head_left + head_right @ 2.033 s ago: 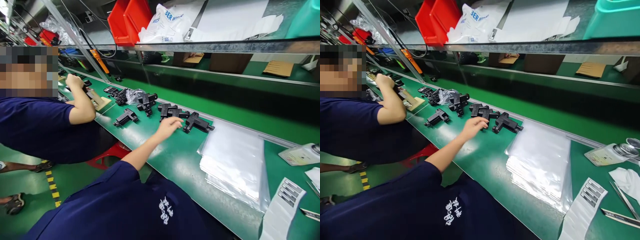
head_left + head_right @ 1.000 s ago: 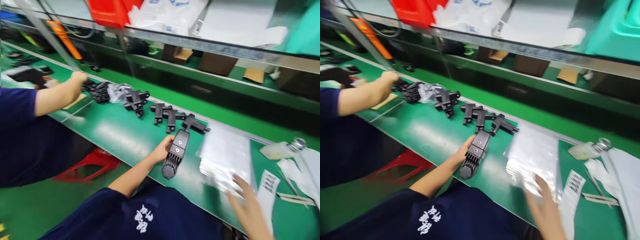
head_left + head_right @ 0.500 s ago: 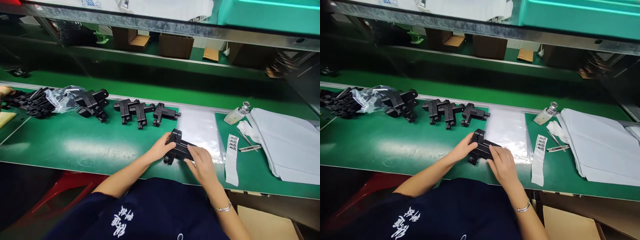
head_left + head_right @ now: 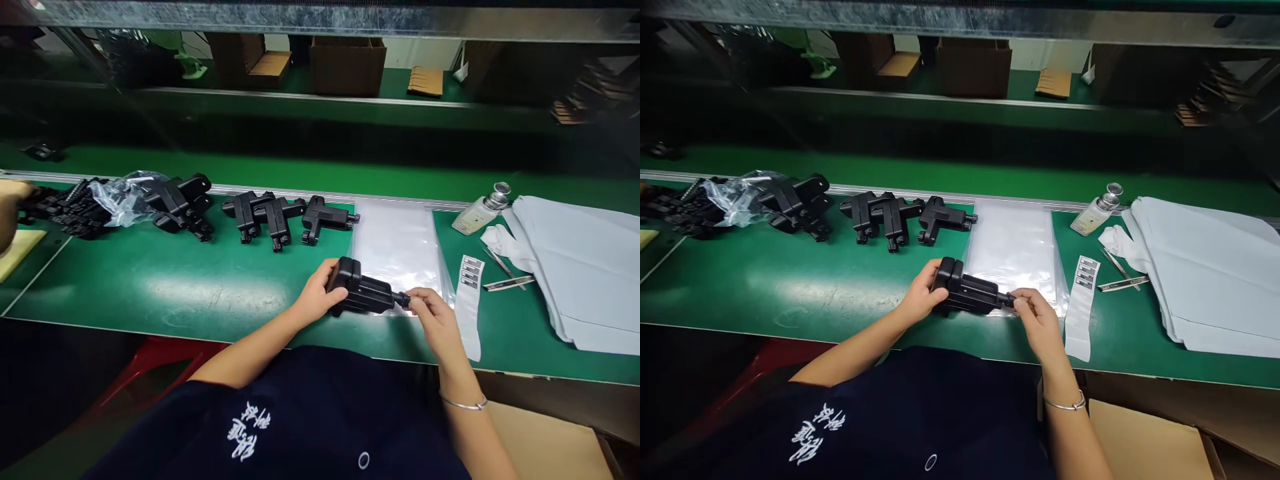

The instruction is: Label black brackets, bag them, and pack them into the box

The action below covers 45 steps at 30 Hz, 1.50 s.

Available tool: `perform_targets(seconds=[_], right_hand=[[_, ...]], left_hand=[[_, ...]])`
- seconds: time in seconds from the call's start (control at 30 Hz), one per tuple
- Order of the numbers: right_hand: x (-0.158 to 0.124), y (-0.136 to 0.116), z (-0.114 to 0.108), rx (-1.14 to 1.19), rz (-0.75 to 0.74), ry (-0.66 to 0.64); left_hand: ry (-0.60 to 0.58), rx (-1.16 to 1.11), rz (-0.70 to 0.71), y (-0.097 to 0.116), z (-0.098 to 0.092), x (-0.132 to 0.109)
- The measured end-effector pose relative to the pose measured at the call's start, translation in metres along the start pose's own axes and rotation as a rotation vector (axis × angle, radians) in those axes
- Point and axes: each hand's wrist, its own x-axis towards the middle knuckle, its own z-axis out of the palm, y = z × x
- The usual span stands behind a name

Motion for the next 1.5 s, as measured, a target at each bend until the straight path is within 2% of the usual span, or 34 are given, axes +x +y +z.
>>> perform_targets(seconds=[0.1, 0.2, 0.27, 0.37, 0.43, 0.53, 0.63, 0.73, 0.83, 0.93, 1.03, 1.17, 1.27, 1.5], right_hand=[[0.006, 0.003, -0.003, 0.075, 0.069, -0.123], [0.007, 0.003, -0.005, 0.05, 0.029, -0.099], [0.002, -0.001, -0.006, -0.04, -0.081, -0.038], [-0.008, -0.005, -0.008, -0.257, -0.336, 0.043], [-0.011, -0.003, -0.006, -0.317, -0.428, 0.066], [-0.01, 0.008, 0.002, -0.148, -0.326, -0.002], [-0.008, 0.018, 0.011, 0.058, -0.196, -0.016], [-0.01, 0.016, 0.011, 0.096, -0.22, 0.085], [-0.013, 0.009, 0.006, 0.06, -0.266, 0.083], [-0.01, 0.009, 0.005, 0.088, -0.229, 0.051], [-0.004, 0.019, 0.011, 0.187, -0.173, 0.014], [0.001, 0.033, 0.02, 0.24, -0.121, -0.003], [-0.002, 0.032, 0.02, 0.234, -0.136, -0.017], [-0.01, 0.014, 0.008, 0.06, -0.304, 0.044]], left_hand=[[-0.007, 0.091, 0.037, -0.001, 0.001, -0.004], [-0.037, 0.088, 0.027, -0.001, 0.003, -0.004], [-0.021, -0.022, -0.014, -0.002, 0.005, -0.001], [0.016, -0.266, -0.138, -0.002, 0.007, 0.004], [0.02, -0.349, -0.172, -0.003, 0.008, 0.004], [-0.008, -0.296, -0.084, -0.003, 0.008, -0.001], [-0.117, -0.226, -0.017, -0.005, 0.006, -0.007], [-0.231, -0.209, -0.01, -0.007, 0.002, -0.009], [-0.274, -0.171, 0.006, -0.004, -0.005, -0.008], [-0.279, -0.049, 0.09, 0.009, -0.008, -0.009], [-0.293, 0.19, 0.211, 0.028, -0.008, -0.011], [-0.306, 0.4, 0.288, 0.044, -0.007, -0.015], [-0.32, 0.448, 0.352, 0.042, -0.008, -0.018], [-0.342, 0.42, 0.583, 0.032, -0.014, -0.02]])
